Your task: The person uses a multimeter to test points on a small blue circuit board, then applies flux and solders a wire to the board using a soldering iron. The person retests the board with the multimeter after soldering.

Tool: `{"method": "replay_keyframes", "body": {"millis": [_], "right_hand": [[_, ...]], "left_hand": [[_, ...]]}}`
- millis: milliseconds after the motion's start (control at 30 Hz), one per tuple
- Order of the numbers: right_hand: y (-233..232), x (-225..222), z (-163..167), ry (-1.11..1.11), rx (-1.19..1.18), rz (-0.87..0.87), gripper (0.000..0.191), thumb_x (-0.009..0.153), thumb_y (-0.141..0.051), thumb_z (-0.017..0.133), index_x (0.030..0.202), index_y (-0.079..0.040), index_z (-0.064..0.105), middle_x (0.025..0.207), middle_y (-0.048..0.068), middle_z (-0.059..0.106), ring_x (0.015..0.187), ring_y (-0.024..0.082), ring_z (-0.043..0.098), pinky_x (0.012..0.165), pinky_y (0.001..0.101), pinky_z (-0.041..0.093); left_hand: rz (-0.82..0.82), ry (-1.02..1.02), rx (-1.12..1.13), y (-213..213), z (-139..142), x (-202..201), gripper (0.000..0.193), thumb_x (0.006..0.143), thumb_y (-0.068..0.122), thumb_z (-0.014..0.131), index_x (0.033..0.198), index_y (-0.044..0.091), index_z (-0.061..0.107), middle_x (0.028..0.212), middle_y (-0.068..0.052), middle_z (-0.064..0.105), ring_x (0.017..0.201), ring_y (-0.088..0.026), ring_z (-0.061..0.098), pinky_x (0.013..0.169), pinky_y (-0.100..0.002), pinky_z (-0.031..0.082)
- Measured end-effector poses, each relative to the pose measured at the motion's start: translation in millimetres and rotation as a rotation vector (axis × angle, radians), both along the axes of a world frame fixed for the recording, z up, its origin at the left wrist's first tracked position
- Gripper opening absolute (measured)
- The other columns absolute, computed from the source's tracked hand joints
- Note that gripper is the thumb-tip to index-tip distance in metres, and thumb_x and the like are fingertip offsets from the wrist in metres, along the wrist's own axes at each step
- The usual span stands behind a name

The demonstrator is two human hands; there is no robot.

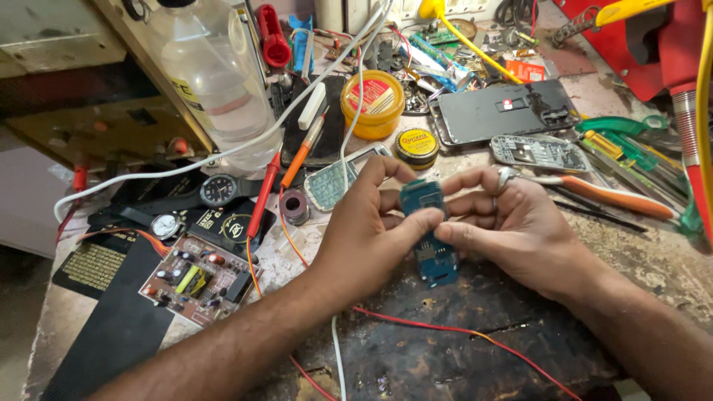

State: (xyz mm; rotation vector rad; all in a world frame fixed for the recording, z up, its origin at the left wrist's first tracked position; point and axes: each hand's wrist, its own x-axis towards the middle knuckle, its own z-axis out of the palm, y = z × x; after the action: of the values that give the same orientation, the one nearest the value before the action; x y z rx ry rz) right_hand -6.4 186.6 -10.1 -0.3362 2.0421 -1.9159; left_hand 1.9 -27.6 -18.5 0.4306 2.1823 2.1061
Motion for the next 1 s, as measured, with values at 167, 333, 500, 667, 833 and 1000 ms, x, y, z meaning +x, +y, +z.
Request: {"method": "replay_keyframes", "body": {"millis": [167,333,500,667,833,1000], "right_hand": [[4,-2,6,-0.004,0.155,0.008,0.034,0.091,-0.004,0.067,0.123,0.003,0.072,0.100,0.008,0.079,0.086,0.008,0.072,0.077,0.0220,0.058],[6,-7,11,0.073,0.317,0.019,0.031,0.094,-0.009,0.064,0.121,-0.001,0.076,0.094,0.004,0.081,0.081,0.004,0.068,0.070,0.0209,0.058],[6,-13,8,0.166,0.443,-0.006,0.028,0.094,-0.008,0.064,0.118,-0.005,0.078,0.090,0.002,0.081,0.078,0.003,0.065,0.066,0.0215,0.055],[3,-20,5,0.324,0.544,-0.028,0.025,0.093,-0.009,0.066,0.114,-0.006,0.079,0.091,0.003,0.080,0.079,0.006,0.068,0.069,0.0228,0.056],[10,-20,10,0.560,0.673,-0.108,0.032,0.083,-0.013,0.077,0.113,-0.004,0.077,0.104,0.008,0.075,0.083,0.013,0.072,0.068,0.0276,0.058],[35,-57,14,0.440,0.086,-0.452,0.059,0.099,-0.007,0.072,0.151,0.001,0.047,0.122,0.009,0.065,0.107,0.014,0.065,0.087,0.0293,0.056]], "left_hand": [[-0.049,-0.192,0.085,-12,1,-12,0.031,0.099,0.017,0.062,0.128,0.005,0.067,0.093,-0.002,0.073,0.078,-0.005,0.068,0.060,-0.022,0.061],[-0.130,-0.191,-0.011,-16,-3,-21,0.023,0.095,0.013,0.066,0.115,0.002,0.070,0.094,-0.003,0.074,0.077,-0.006,0.071,0.063,-0.023,0.064],[-0.076,-0.234,-0.122,-15,-4,-26,0.018,0.094,0.014,0.068,0.105,0.001,0.072,0.084,-0.003,0.075,0.069,-0.007,0.072,0.060,-0.023,0.064],[-0.053,-0.227,-0.201,-11,0,-32,0.015,0.093,0.015,0.068,0.099,0.002,0.073,0.077,-0.002,0.074,0.065,-0.006,0.071,0.057,-0.021,0.062],[0.083,-0.006,-0.429,-6,2,-31,0.015,0.087,0.019,0.073,0.092,0.005,0.077,0.075,-0.005,0.077,0.063,-0.011,0.074,0.057,-0.029,0.058],[0.111,0.223,-0.547,-9,-3,-25,0.015,0.085,0.019,0.071,0.088,0.006,0.077,0.079,-0.012,0.076,0.070,-0.024,0.074,0.067,-0.039,0.057]]}}
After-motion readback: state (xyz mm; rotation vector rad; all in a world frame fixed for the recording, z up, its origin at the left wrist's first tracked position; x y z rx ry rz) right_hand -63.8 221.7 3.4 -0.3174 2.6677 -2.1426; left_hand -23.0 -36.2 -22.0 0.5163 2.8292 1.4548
